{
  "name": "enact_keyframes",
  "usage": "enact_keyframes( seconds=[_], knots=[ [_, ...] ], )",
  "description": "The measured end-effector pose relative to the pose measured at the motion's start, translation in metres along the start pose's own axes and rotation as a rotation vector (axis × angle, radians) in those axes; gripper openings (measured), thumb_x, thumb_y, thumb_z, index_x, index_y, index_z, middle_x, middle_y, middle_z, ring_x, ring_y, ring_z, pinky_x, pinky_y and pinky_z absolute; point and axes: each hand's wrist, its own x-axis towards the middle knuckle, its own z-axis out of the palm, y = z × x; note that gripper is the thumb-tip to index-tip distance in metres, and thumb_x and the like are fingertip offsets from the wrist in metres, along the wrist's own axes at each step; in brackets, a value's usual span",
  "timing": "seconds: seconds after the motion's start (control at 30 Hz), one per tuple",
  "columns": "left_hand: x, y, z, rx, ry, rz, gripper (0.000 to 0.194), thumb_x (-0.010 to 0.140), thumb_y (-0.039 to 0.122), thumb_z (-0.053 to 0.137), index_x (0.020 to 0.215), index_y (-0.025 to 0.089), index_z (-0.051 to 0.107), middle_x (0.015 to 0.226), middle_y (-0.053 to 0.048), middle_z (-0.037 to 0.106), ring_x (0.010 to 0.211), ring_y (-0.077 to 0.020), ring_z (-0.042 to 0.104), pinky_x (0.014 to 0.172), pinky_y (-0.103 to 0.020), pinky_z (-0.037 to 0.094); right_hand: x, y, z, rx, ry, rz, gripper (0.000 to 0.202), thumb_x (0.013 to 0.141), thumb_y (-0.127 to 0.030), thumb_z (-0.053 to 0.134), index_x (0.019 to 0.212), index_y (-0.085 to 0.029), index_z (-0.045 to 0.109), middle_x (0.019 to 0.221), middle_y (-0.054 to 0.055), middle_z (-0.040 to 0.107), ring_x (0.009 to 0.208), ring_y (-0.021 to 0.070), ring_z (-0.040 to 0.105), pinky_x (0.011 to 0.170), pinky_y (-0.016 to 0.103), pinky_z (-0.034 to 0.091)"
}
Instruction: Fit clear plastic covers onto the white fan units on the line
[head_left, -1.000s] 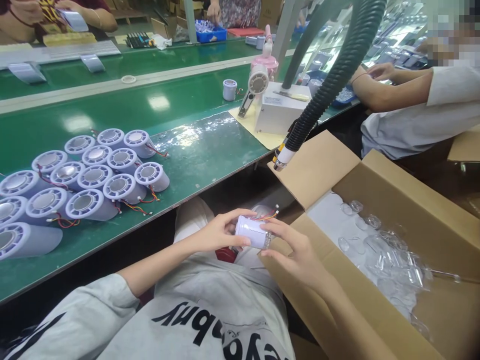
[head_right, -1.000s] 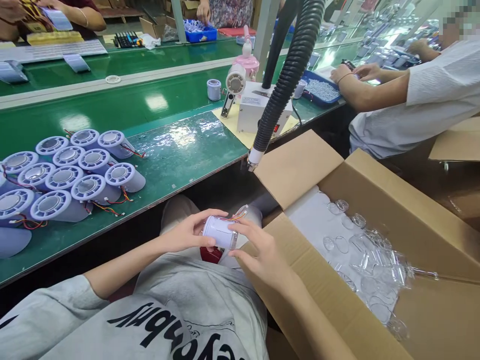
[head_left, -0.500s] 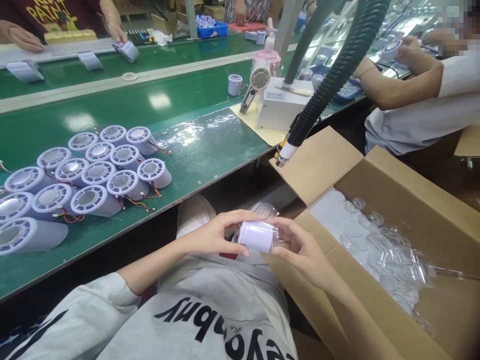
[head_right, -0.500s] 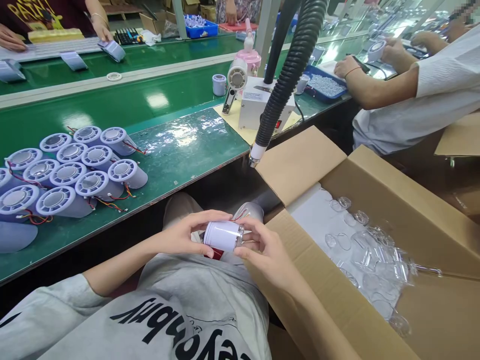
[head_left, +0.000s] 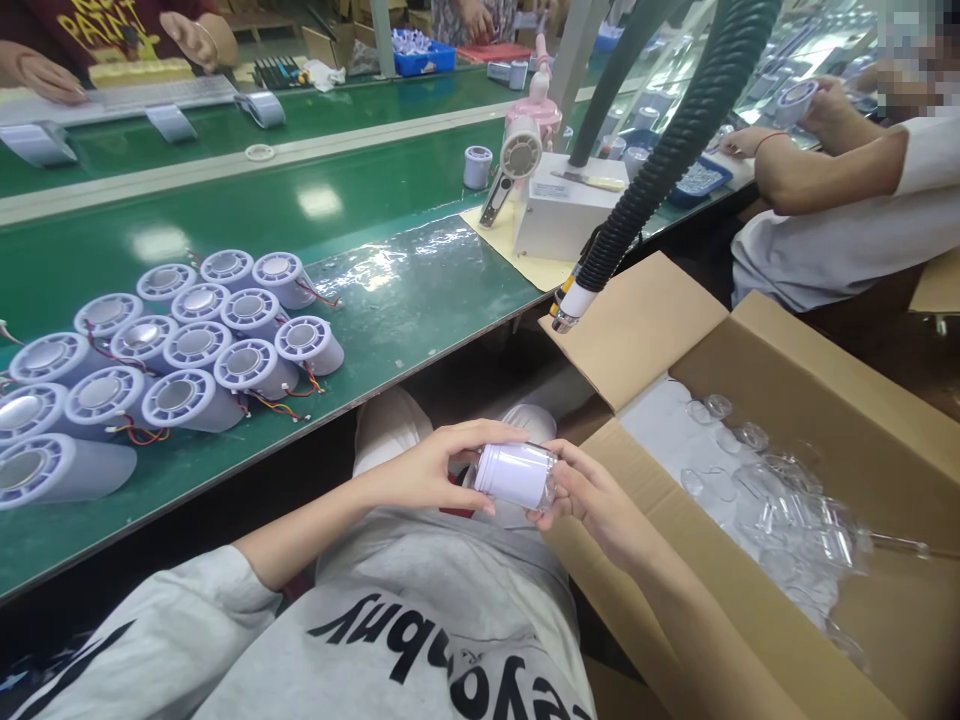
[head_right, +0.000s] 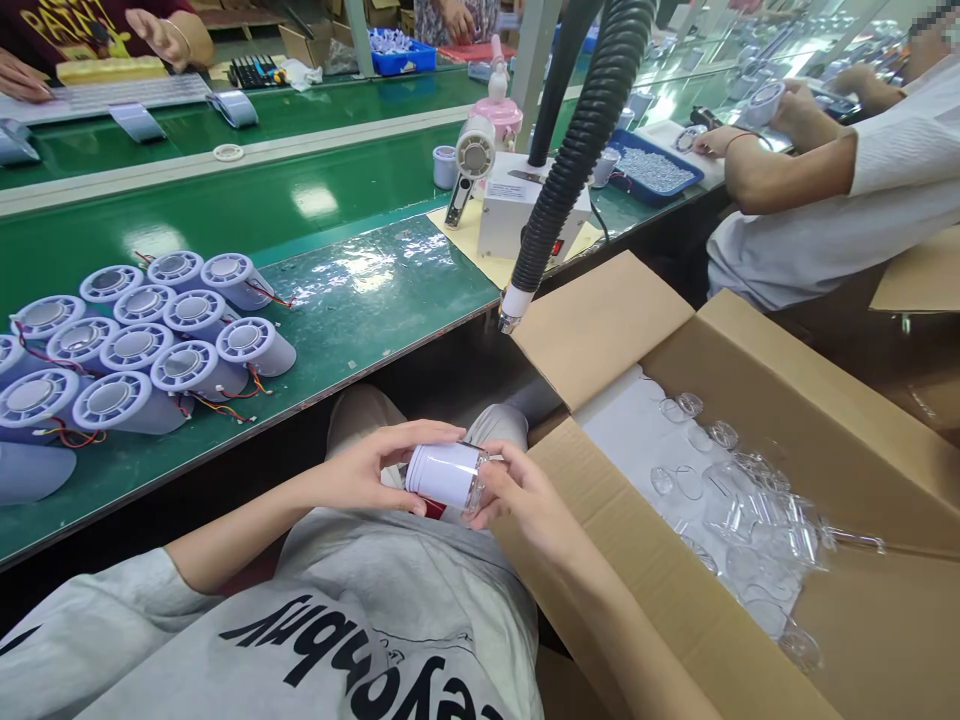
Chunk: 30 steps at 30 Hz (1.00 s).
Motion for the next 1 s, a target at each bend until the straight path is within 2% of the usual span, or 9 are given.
enact_keyframes(
  seconds=[0.17,0.33,0.53,0.6,0.7,0.77,0.8,0.87,1.0],
  knots=[
    [0.0,-0.003,-0.002,0.026,-0.005,0.087,0.07,0.068,0.021,0.081,0.133,0.029,0.054,0.142,-0.011,0.051,0.133,-0.0276,0.046,0.106,-0.042,0.043,0.003,0.002,0.007,0.106,-0.008,0.048,0.053,0.08,-0.068,0.061,0.086,-0.016,0.053,0.066,0.003,0.066,0.051,0.0126,0.063,0.045,0.017,0.051],
    [-0.001,-0.007,-0.001,0.026,-0.003,0.156,0.071,0.068,0.016,0.08,0.133,0.031,0.054,0.144,-0.01,0.049,0.134,-0.0271,0.045,0.105,-0.04,0.043,0.003,0.004,0.008,0.161,-0.042,0.187,0.064,0.077,-0.077,0.055,0.086,-0.013,0.058,0.061,0.005,0.065,0.043,0.0115,0.061,0.037,0.015,0.047],
    [-0.005,0.004,0.003,-0.024,0.038,-0.011,0.064,0.071,0.023,0.078,0.13,0.025,0.055,0.132,-0.012,0.054,0.121,-0.0269,0.054,0.095,-0.036,0.05,0.005,0.006,0.009,0.117,-0.108,0.305,0.075,0.082,-0.082,0.034,0.074,-0.013,0.06,0.052,0.004,0.059,0.035,0.0089,0.053,0.03,0.014,0.035],
    [-0.007,0.007,0.005,-0.095,0.063,-0.092,0.063,0.073,0.025,0.077,0.131,0.025,0.052,0.129,-0.01,0.055,0.114,-0.0245,0.058,0.092,-0.035,0.051,0.003,0.008,0.009,-0.021,-0.03,0.196,0.069,0.086,-0.077,0.031,0.08,-0.014,0.059,0.056,0.004,0.06,0.038,0.0118,0.055,0.032,0.018,0.039],
    [-0.009,0.008,0.006,-0.265,0.099,-0.185,0.063,0.075,0.025,0.076,0.131,0.026,0.049,0.122,-0.008,0.058,0.103,-0.0204,0.061,0.086,-0.033,0.053,0.0,0.011,0.006,-0.412,0.198,-0.328,0.033,0.093,-0.046,0.051,0.111,-0.019,0.055,0.104,0.013,0.068,0.084,0.0226,0.07,0.066,0.034,0.059],
    [-0.01,0.007,0.006,-0.368,0.09,-0.234,0.063,0.076,0.027,0.075,0.132,0.028,0.047,0.116,-0.007,0.06,0.095,-0.0187,0.063,0.079,-0.032,0.055,-0.002,0.012,0.002,-0.678,0.185,-0.702,0.034,0.091,-0.021,0.057,0.124,-0.026,0.051,0.14,0.011,0.05,0.122,0.0261,0.055,0.096,0.044,0.05],
    [-0.011,0.007,0.006,-0.399,0.069,-0.255,0.063,0.077,0.029,0.074,0.134,0.029,0.045,0.114,-0.007,0.06,0.092,-0.0184,0.063,0.074,-0.031,0.056,-0.003,0.012,0.0,-0.761,0.128,-0.813,0.04,0.09,-0.013,0.057,0.126,-0.03,0.052,0.147,0.008,0.043,0.131,0.0263,0.047,0.104,0.047,0.045],
    [-0.011,0.008,0.004,-0.41,0.019,-0.277,0.064,0.079,0.033,0.072,0.137,0.03,0.043,0.116,-0.008,0.06,0.09,-0.0191,0.064,0.068,-0.03,0.057,-0.003,0.011,-0.001,-0.778,0.021,-0.837,0.048,0.089,-0.009,0.059,0.129,-0.034,0.053,0.147,0.004,0.043,0.133,0.0256,0.044,0.106,0.045,0.042],
    [-0.011,0.012,0.001,-0.294,-0.018,-0.183,0.072,0.075,0.025,0.077,0.139,0.03,0.046,0.135,-0.009,0.054,0.113,-0.023,0.059,0.094,-0.036,0.051,-0.005,0.008,0.003,-0.339,-0.05,-0.505,0.051,0.088,-0.03,0.069,0.135,-0.036,0.05,0.135,0.004,0.057,0.117,0.0239,0.059,0.093,0.037,0.054]
  ],
)
